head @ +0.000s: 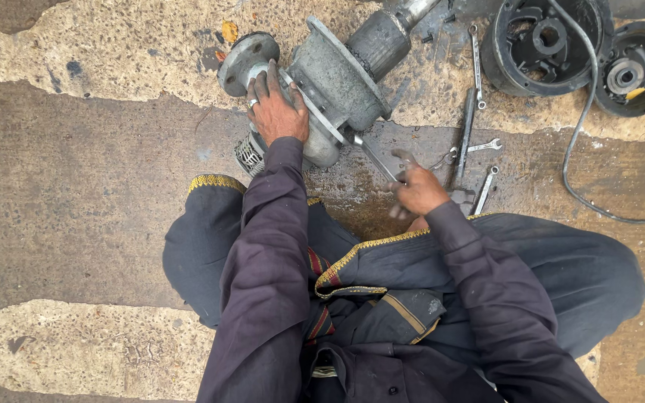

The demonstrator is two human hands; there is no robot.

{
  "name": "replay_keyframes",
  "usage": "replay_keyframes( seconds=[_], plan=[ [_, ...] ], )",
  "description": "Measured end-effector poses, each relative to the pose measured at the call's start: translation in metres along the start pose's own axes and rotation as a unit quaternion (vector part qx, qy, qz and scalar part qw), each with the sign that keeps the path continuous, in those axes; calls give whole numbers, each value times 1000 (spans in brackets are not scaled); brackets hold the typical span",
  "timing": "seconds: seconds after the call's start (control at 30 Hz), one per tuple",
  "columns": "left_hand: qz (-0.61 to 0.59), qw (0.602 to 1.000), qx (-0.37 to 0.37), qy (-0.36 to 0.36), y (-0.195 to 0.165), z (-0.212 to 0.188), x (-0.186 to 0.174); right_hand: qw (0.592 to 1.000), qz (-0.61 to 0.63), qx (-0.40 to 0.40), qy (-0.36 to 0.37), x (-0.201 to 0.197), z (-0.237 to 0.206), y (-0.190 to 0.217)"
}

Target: The person is repairing a motor by loosening and tightening bolts on the motor housing using a wrench. They also use a hammer to tap the motor housing. The person is sitting on the floor with various tools and motor parts around them.

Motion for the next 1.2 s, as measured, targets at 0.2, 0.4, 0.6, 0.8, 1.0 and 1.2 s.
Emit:
replay_keyframes(
  seconds=[0.2, 0.4, 0.6, 0.8, 1.0, 1.2],
  plan=[
    [-8, 1000, -4, -7, -29, -33, 17, 945, -266, -138, -134, -43, -22, -18],
    [-8, 1000, -12, 15, -76, -51, 49, 891, -385, -160, -177, -84, -26, -20],
    [-19, 1000, -16, 5, -131, -181, 200, 864, -409, -235, -176, -142, -1, -202],
    [-7, 1000, -11, 11, -155, -183, 239, 843, -468, -217, -151, -164, 43, -237],
    [-12, 1000, -6, 14, -210, -186, 273, 845, -449, -238, -168, -189, 40, -273],
    [-16, 1000, -19, 13, -174, -198, 256, 841, -447, -259, -160, -166, 22, -278]
  ],
)
Point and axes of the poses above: each hand's wrist, its own z-axis towards the middle knuckle, its own x-axis out of the palm, y = z × x, the point moved 6 cm from there along z, towards the middle knuckle, and after that the axes turned 3 degrees about z, right-handed, at the moved point
